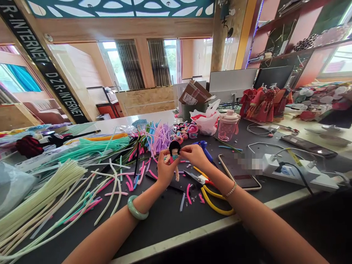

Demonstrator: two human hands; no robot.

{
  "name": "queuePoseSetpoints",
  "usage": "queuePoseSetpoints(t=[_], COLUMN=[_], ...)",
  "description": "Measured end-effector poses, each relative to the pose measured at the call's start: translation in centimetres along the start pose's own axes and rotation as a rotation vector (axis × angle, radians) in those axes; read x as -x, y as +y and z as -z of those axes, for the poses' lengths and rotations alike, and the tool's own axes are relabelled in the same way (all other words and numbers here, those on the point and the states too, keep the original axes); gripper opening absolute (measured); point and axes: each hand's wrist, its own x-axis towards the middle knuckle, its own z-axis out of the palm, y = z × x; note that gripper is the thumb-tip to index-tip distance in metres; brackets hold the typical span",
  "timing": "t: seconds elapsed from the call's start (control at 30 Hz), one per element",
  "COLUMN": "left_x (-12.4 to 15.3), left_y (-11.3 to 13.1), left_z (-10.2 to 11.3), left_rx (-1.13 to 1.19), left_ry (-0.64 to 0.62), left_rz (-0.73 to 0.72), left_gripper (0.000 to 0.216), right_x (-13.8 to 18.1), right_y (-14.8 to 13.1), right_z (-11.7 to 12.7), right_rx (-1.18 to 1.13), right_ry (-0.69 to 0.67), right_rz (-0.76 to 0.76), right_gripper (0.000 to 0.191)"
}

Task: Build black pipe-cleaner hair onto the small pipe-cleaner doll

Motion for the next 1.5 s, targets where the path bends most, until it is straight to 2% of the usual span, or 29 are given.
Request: queuePoseSetpoints(t=[0.2, 0.4, 0.5, 0.63, 0.87, 1.1, 1.27, 1.37, 1.5], left_x=[0.2, 0.4, 0.5, 0.4, 0.6, 1.0, 0.5, 0.6, 1.4], left_y=[1.0, 1.6, 1.4, 0.9, 0.6, 0.9, 0.4, 0.4, 1.0], left_z=[-0.3, -0.4, -0.3, -0.3, -0.8, -1.1, -1.0, -1.0, -1.2], left_rx=[-0.040, -0.020, -0.009, -0.020, 0.037, -0.016, 0.039, 0.081, 0.021], left_ry=[-0.035, -0.047, -0.019, 0.016, 0.037, 0.066, 0.038, -0.026, -0.017], left_rz=[-0.009, -0.044, -0.088, -0.141, 0.002, -0.017, 0.057, 0.096, 0.052], left_gripper=[0.042, 0.035, 0.024, 0.021, 0.024, 0.021, 0.022, 0.024, 0.029], right_x=[0.0, 0.0, 0.7, 1.5, 1.9, 2.6, 3.1, 3.7, 4.7], right_y=[0.7, 0.1, -0.3, -0.8, -0.9, -0.8, -0.6, -0.8, -1.1], right_z=[-0.5, 0.0, 0.3, 0.5, 0.5, 0.3, 0.0, 0.0, -0.1], right_rx=[-0.112, -0.164, -0.148, -0.099, -0.046, -0.051, -0.036, 0.053, 0.257], right_ry=[0.012, 0.059, 0.072, 0.090, 0.131, 0.150, 0.148, 0.188, 0.220], right_rz=[0.016, 0.036, 0.039, 0.050, 0.071, 0.109, 0.128, 0.205, 0.369], right_gripper=[0.022, 0.018, 0.015, 0.015, 0.015, 0.011, 0.011, 0.013, 0.017])
